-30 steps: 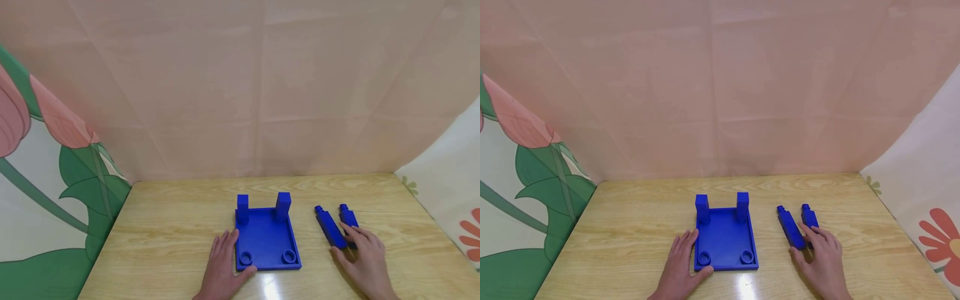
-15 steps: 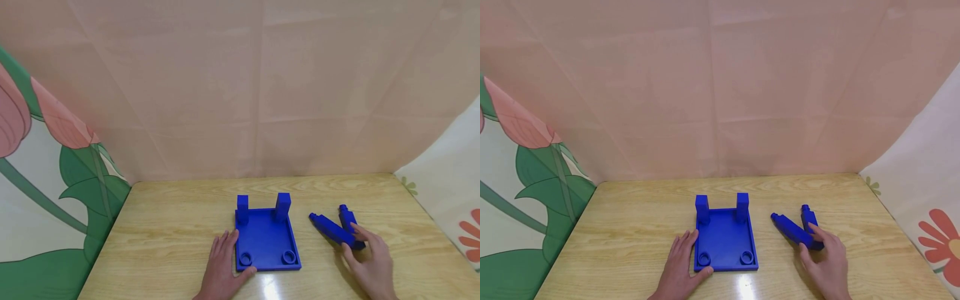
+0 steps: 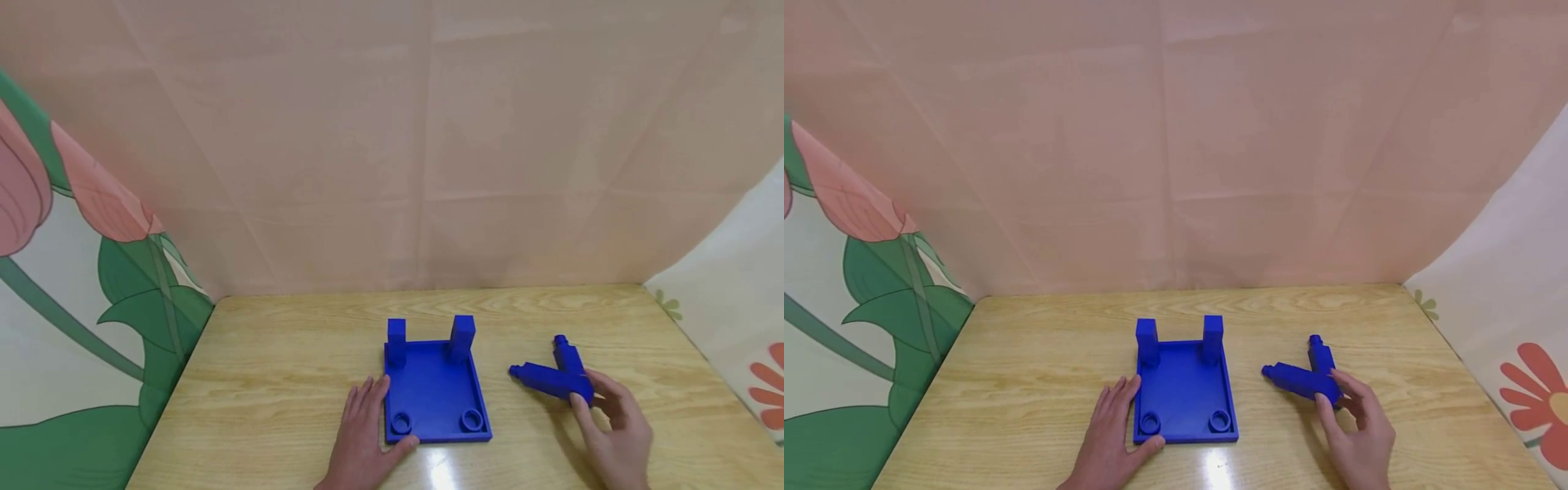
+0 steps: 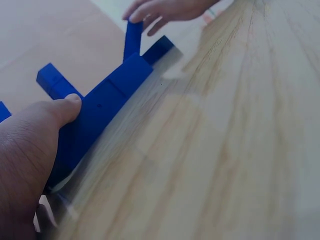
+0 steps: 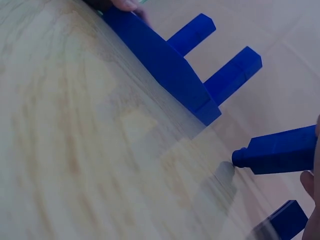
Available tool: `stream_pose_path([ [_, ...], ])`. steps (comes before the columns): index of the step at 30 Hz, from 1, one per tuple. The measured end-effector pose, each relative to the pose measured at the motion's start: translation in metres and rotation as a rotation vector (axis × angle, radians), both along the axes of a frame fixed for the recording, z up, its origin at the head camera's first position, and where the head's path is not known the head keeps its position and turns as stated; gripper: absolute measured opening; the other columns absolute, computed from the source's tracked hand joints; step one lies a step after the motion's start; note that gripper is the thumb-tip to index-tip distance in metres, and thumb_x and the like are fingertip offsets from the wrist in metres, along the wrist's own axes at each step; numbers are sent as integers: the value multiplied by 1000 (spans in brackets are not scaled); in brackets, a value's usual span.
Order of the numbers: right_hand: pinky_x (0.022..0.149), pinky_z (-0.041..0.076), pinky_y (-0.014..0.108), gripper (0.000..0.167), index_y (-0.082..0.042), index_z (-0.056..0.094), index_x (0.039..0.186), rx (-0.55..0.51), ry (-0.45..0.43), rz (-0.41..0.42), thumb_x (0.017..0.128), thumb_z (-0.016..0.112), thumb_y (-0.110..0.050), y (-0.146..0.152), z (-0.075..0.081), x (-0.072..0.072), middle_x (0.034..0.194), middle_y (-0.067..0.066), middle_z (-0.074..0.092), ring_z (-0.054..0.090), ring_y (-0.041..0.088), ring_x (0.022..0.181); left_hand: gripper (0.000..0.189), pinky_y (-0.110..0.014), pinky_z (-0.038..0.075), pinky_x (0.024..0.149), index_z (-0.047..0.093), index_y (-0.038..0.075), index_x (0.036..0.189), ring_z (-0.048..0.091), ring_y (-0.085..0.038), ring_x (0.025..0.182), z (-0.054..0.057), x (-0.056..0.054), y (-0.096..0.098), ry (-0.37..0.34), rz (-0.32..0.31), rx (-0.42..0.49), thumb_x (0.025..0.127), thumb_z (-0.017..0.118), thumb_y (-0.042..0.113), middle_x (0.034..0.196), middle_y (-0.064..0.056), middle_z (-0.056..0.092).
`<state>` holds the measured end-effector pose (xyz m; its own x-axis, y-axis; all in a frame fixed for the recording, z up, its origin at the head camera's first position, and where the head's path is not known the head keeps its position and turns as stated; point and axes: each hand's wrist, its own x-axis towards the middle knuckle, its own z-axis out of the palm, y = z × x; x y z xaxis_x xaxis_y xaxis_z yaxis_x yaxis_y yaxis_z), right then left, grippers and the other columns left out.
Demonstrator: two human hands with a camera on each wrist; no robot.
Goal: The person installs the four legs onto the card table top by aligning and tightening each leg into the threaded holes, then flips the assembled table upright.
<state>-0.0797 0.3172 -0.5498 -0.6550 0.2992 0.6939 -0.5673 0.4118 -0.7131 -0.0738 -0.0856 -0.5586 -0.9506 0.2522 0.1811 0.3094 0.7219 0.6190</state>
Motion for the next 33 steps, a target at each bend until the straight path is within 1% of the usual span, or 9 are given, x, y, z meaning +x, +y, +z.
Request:
stream_pose_path([
  [2,88,60,11,50,31,60,124,-67,14,-1,76,65,40,-2,3,1,123,6,79,74,7,108,102,-49,15,135,40,11,171,38,-38,163,0,0,0,27,-1,-4,97,71,73,173,-9,47],
  [4,88,62,12,47,31,61,124,-110,-19,-25,78,66,39,-2,5,3,122,7,80,76,7,107,101,-48,16,134,41,11,171,40,-37,162,1,0,-1,53,-2,-14,96,72,73,172,-9,48],
  [7,88,62,14,44,31,61,124,-183,-71,-42,81,66,38,-3,9,4,121,8,81,78,8,107,102,-54,28,132,44,11,169,44,-36,159,2,-2,-4,92,-7,-53,95,73,74,170,-8,52],
  [9,90,62,14,44,30,62,125,-211,-97,-51,82,66,37,-3,10,4,121,7,81,78,7,109,103,-58,36,129,45,13,169,47,-36,157,4,-4,-7,90,-15,-70,92,76,75,168,-8,54],
  [12,91,62,16,43,33,59,124,-308,-24,32,82,63,39,-3,10,2,120,12,81,79,12,110,106,-62,44,124,45,21,171,49,-35,155,8,-8,-15,55,-39,-86,87,80,76,167,-5,55],
  [16,93,63,18,43,37,56,123,-412,107,177,80,58,43,-3,8,0,119,18,81,80,18,109,109,-63,43,124,40,30,173,46,-30,157,9,-14,-29,7,-103,-85,84,84,75,170,4,52],
  [21,94,63,20,42,38,55,122,-419,147,234,80,55,44,-11,14,1,119,19,80,80,20,108,106,-61,43,123,39,32,174,44,-26,158,4,-18,-42,50,-181,-67,87,82,73,172,7,50],
  [28,100,62,22,35,40,55,118,-366,249,319,82,56,40,-37,36,4,118,24,75,75,23,110,95,-70,41,122,38,36,174,44,-31,158,2,-20,-49,20,-192,-9,93,77,69,171,1,51],
  [33,103,61,23,31,41,56,115,-332,341,417,85,63,35,-61,57,6,119,28,74,72,26,111,91,-70,42,121,41,31,173,45,-32,157,3,-21,-48,39,-208,11,96,75,67,170,1,52],
])
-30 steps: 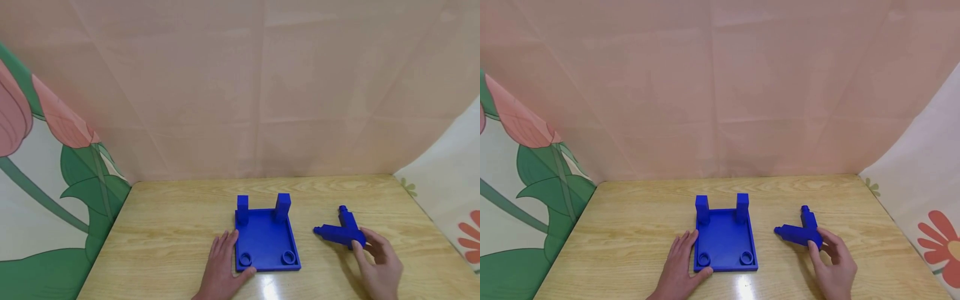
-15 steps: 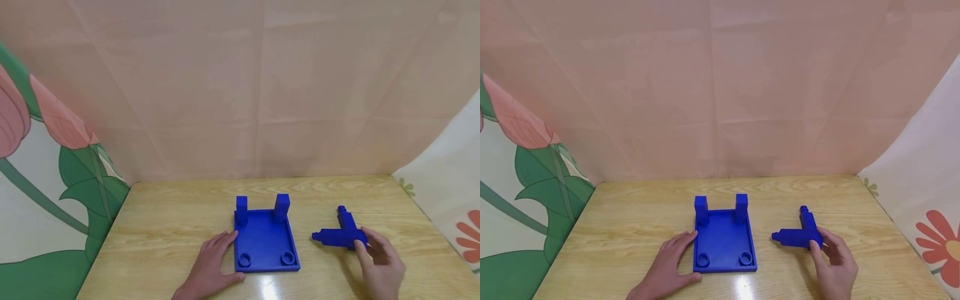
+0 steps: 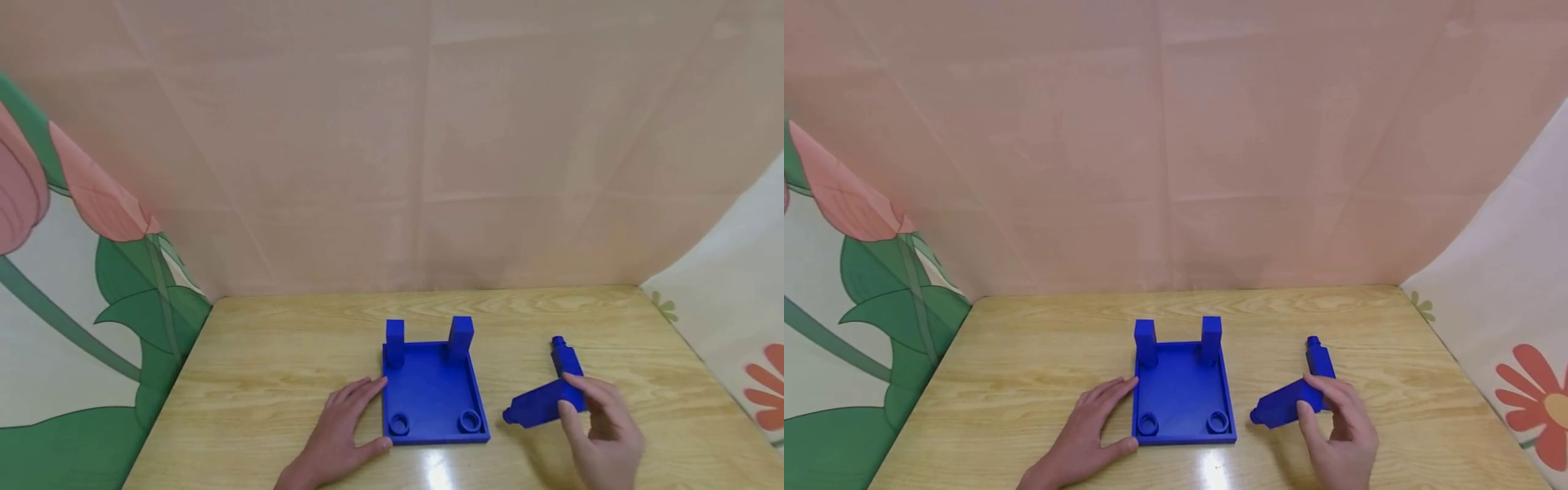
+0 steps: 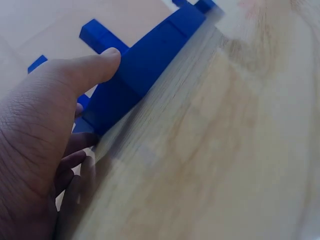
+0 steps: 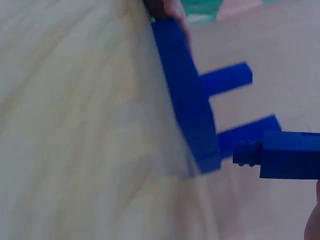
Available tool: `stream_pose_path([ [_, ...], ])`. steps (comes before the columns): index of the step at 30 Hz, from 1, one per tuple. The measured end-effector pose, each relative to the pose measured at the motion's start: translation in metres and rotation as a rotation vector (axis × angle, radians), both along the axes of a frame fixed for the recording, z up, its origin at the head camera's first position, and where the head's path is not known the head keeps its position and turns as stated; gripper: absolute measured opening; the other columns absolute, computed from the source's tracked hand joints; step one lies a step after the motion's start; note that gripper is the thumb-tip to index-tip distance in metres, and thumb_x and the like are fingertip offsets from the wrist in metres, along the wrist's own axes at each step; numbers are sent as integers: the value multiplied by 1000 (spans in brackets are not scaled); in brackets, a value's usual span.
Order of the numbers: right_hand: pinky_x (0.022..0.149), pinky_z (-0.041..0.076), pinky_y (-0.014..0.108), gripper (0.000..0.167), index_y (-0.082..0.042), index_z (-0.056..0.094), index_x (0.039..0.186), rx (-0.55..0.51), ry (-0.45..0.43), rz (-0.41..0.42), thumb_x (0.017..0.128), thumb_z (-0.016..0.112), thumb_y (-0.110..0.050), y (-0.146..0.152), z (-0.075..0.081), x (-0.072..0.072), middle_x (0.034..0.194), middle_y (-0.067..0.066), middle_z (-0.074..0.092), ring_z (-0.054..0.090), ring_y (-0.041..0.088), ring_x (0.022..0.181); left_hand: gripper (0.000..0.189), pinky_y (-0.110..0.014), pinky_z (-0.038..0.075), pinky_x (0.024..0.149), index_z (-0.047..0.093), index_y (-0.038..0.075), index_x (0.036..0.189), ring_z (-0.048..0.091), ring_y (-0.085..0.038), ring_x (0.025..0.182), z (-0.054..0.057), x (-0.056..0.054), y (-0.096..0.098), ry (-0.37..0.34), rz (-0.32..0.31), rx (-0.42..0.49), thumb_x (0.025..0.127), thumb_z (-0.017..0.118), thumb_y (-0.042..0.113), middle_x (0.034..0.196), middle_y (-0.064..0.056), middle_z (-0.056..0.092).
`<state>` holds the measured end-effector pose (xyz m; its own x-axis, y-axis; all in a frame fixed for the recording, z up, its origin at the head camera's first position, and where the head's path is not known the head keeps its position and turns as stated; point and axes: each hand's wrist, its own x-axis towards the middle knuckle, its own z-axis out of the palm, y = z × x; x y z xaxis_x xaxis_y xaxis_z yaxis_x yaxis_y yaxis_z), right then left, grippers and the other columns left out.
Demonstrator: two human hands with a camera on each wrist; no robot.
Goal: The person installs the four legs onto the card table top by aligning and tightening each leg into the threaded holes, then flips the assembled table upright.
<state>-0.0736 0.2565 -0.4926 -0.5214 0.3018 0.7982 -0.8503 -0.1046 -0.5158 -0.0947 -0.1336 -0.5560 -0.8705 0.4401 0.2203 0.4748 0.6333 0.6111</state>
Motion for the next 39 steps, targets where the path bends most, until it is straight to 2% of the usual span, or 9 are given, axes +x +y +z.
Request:
stream_pose_path([
  [6,112,57,26,35,39,55,118,106,41,59,91,73,24,-27,19,-5,128,23,73,70,25,122,90,-67,46,118,42,27,173,48,-30,155,-1,0,0,76,-15,-1,98,73,67,169,3,53],
  [10,111,57,25,38,38,55,120,149,72,106,92,74,21,-43,24,-14,129,21,75,70,24,122,90,-68,48,116,42,27,173,50,-31,154,-3,-1,0,110,-28,-2,99,71,68,169,3,54],
  [20,108,58,24,41,33,57,126,212,66,152,93,76,17,-84,16,-29,126,22,75,72,21,122,88,-67,48,114,41,25,173,51,-32,153,-4,-3,-1,144,-59,-12,102,66,68,170,5,52],
  [26,101,58,21,45,25,62,132,290,-3,143,92,80,14,-106,17,-33,122,20,77,73,18,120,85,-63,48,114,44,19,172,53,-32,151,-1,-3,-2,182,-71,-14,103,64,67,169,2,54],
  [32,96,57,20,50,18,65,134,353,-61,126,88,84,12,-122,22,-36,119,18,80,75,15,117,84,-59,49,113,47,16,170,55,-32,148,-2,-4,-2,224,-72,-13,102,70,59,166,1,57],
  [39,94,59,20,47,13,69,133,399,-57,139,91,88,4,-132,14,-37,117,19,80,75,15,112,84,-58,49,112,48,15,169,56,-32,147,-2,-4,-1,234,-69,-11,99,73,55,165,1,58],
])
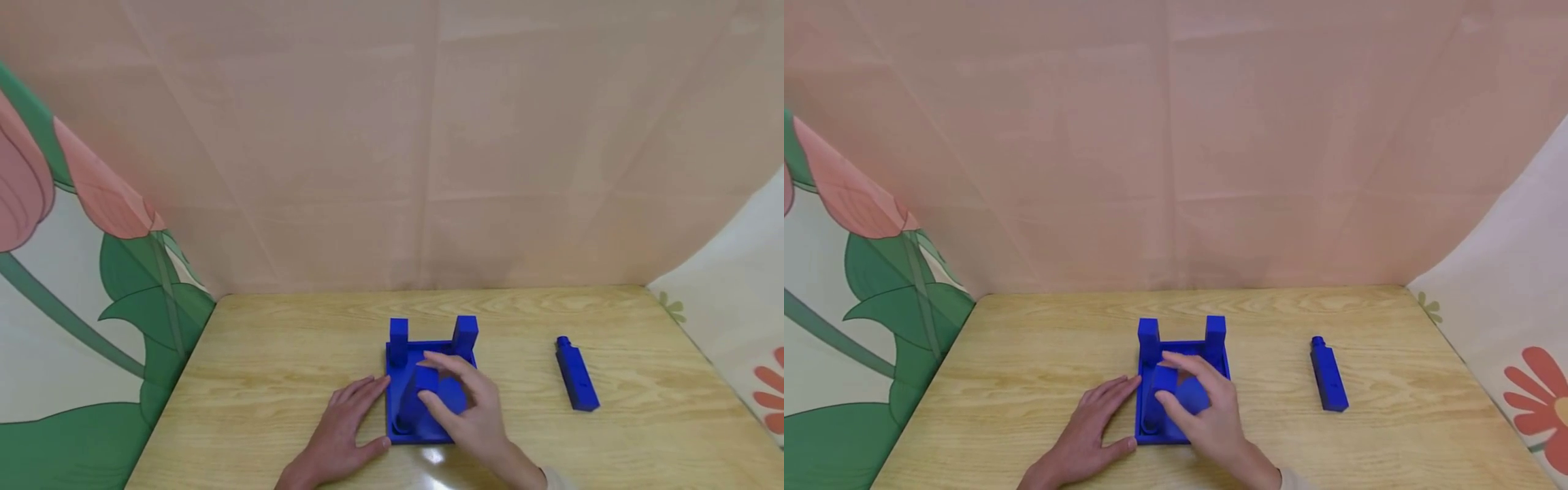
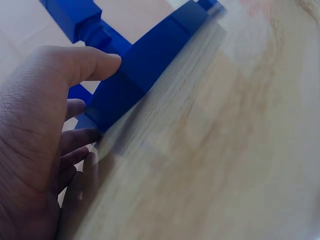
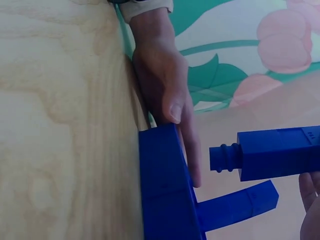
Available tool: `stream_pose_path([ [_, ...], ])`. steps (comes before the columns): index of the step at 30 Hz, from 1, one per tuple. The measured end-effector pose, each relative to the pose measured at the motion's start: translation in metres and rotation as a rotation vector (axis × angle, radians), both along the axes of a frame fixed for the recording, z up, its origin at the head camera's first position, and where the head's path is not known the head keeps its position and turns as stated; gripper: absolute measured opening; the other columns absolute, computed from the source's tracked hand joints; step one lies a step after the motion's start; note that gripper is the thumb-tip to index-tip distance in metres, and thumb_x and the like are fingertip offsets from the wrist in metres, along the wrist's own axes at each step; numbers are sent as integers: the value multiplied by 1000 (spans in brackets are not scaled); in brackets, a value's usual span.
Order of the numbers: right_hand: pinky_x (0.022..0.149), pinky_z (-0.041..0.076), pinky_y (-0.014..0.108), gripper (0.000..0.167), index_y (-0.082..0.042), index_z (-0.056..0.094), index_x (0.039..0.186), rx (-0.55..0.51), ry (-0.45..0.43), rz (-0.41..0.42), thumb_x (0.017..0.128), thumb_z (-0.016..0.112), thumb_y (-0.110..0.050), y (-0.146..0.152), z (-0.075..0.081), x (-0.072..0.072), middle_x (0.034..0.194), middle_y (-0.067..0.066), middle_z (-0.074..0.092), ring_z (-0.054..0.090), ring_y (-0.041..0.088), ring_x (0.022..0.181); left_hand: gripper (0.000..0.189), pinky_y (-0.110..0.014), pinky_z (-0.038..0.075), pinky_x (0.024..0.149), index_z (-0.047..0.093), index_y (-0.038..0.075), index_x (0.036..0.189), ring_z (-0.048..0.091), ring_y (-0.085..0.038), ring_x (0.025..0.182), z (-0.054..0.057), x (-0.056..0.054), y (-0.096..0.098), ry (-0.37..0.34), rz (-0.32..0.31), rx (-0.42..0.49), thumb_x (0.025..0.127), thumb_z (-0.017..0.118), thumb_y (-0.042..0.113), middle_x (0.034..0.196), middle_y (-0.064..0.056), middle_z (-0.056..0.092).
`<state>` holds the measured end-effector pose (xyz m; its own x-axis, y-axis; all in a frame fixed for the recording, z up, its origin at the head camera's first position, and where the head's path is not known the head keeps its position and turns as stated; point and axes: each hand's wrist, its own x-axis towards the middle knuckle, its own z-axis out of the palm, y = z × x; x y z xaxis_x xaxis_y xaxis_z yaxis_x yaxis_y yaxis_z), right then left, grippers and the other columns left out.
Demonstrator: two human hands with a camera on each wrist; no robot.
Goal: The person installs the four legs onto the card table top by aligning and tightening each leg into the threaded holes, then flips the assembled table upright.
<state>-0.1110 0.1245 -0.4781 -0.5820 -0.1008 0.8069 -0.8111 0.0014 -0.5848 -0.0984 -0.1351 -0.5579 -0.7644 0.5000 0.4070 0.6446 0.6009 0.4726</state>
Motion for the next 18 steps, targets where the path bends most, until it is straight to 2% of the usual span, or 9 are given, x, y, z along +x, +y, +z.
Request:
stream_pose_path([
  [9,92,58,19,39,2,74,129,122,22,-39,95,89,-9,-3,-13,1,118,16,80,71,18,99,85,-60,48,114,48,16,170,55,-33,149,2,1,0,-43,10,5,98,76,52,166,1,58],
  [18,95,58,18,37,-3,76,132,196,37,-11,99,86,-17,-7,-19,3,117,14,80,73,19,98,87,-60,47,115,47,17,170,53,-32,150,4,2,0,-80,18,6,96,78,49,167,2,57],
])
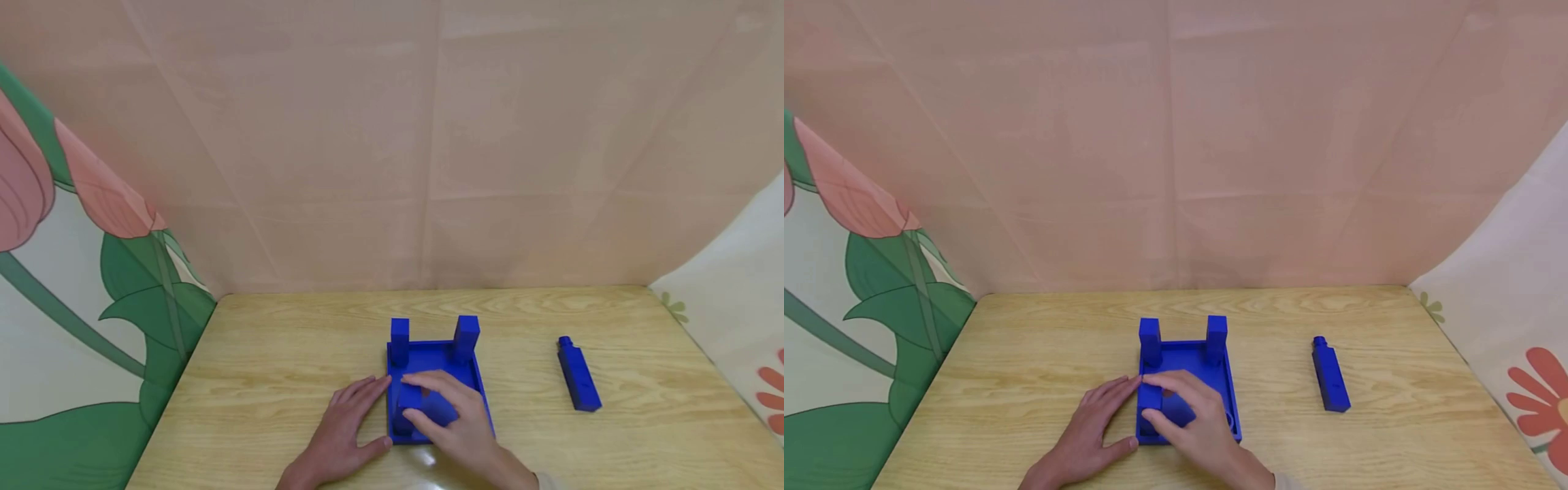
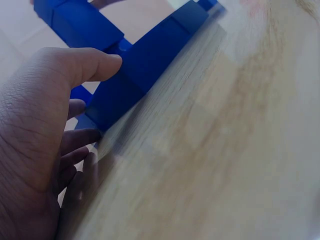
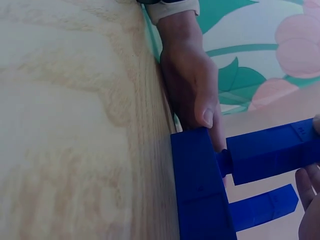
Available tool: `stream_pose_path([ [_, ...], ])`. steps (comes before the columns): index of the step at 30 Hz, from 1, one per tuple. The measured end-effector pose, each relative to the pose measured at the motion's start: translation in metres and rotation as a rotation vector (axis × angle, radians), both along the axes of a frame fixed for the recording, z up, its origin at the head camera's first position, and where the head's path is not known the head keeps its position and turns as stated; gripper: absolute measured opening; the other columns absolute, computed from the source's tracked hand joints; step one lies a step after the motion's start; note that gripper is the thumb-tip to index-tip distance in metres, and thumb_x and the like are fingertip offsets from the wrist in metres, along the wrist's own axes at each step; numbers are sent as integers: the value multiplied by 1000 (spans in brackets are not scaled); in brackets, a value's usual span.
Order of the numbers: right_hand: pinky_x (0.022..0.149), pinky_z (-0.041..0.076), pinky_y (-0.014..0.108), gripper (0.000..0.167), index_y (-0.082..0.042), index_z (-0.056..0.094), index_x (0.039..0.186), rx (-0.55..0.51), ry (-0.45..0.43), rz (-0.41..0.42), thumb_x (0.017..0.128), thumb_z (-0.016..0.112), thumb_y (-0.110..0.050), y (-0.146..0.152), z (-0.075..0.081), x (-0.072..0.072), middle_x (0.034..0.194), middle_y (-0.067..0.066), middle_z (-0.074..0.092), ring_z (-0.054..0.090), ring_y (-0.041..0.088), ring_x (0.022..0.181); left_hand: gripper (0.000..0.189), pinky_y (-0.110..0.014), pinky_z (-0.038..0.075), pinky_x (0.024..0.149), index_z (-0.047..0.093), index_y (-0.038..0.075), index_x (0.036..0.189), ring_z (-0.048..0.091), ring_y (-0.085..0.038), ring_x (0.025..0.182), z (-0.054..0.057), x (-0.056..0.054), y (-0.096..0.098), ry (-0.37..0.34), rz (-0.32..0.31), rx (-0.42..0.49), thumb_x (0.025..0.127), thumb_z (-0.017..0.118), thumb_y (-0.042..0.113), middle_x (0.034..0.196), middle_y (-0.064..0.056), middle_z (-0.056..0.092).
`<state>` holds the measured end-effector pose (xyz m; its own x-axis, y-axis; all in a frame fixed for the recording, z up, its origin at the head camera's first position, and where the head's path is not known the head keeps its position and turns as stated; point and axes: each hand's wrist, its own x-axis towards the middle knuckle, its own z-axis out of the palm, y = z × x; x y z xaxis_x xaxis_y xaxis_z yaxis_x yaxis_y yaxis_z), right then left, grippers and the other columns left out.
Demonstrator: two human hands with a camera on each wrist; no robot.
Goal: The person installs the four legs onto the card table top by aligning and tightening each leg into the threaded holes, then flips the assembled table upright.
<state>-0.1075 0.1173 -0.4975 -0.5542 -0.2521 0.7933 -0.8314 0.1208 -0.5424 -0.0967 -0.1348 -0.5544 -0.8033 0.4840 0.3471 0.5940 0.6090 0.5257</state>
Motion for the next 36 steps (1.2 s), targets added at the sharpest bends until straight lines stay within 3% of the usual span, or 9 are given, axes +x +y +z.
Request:
stream_pose_path([
  [6,102,58,20,40,-2,76,135,38,-9,40,100,86,-17,-1,3,1,119,13,79,75,22,107,87,-61,46,116,46,18,171,52,-31,152,1,0,0,-34,3,1,96,78,50,167,2,56],
  [14,95,60,23,48,-5,72,145,137,-33,93,99,83,-6,2,10,-1,126,8,73,72,20,110,87,-60,48,115,43,24,172,52,-31,151,0,1,-1,-20,13,-4,97,77,52,166,2,58],
  [25,110,54,30,58,-10,67,153,252,-54,122,97,68,4,12,18,-3,137,5,69,67,22,125,88,-62,48,114,43,26,173,53,-32,150,0,2,0,-20,18,3,97,78,52,165,2,58],
  [31,97,62,32,55,-16,67,150,246,-130,107,98,75,1,9,19,1,136,3,69,67,19,122,88,-61,49,114,43,25,172,53,-32,150,0,1,0,-11,19,-4,96,78,51,166,2,58],
  [36,89,62,30,53,-14,67,144,213,-163,85,95,83,0,4,16,4,132,4,70,68,17,114,87,-62,48,114,46,20,171,53,-32,150,-1,1,0,-6,12,1,96,78,50,167,2,57],
])
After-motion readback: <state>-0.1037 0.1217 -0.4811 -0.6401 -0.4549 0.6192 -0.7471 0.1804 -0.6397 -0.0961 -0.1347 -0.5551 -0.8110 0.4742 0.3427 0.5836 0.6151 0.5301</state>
